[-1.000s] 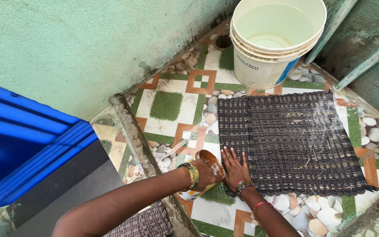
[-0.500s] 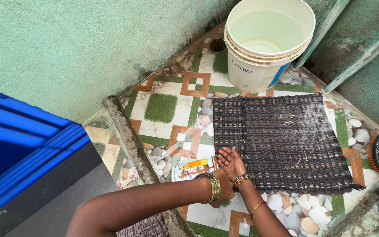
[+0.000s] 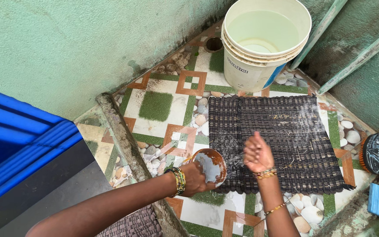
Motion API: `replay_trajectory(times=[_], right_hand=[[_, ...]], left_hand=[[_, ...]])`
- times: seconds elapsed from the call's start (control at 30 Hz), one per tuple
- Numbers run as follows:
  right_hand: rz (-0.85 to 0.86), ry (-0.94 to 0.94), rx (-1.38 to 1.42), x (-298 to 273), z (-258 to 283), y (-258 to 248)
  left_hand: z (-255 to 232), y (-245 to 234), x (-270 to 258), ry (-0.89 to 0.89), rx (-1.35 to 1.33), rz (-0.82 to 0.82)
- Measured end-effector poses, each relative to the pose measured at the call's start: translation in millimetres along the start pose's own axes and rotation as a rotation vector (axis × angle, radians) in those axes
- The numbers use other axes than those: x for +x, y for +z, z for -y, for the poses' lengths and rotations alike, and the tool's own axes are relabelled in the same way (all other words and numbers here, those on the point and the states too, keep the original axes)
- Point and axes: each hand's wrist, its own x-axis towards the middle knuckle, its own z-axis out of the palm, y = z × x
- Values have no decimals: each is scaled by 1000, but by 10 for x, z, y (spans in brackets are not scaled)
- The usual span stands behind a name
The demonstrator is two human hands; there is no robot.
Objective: The person cleans a textured dark mat by applying a white substance from a container and scrubbing it by hand across the surface.
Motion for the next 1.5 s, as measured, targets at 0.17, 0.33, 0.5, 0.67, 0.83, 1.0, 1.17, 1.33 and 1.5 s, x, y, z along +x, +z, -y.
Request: replay_trajectory(times=[0.17,0.33,0.5,0.67,0.83,1.0,1.17,1.33,1.5], right_hand=[[-524,-167,-412,-200,258,147],[-519,18,-1203,-365,-721,805],[396,-198,-2252,-590,-826,1433],[588,355,-2374,-682,-229,1570],[496,822,-2524,-663,219,2362],[627,919,-2744,-487,123,2794],[637,880,-2949,-262,201,2852],[465,1117,-2851,-123,700,2912],[-154,824,-2963,161,1921,3323]], left_hand=[[71,234,-13,-82,-64,187],[19,106,125,-59,-30,160],[217,25,63,-72,-275,29],[309,272,268,2,-296,-562],[743,505,933,-292,-1091,-684],[1216,838,1921,-711,-1156,-259],[1204,743,2799,-793,-1010,-504],[1021,742,2732,-545,-916,-392],[460,831,2088,-650,-502,-351]])
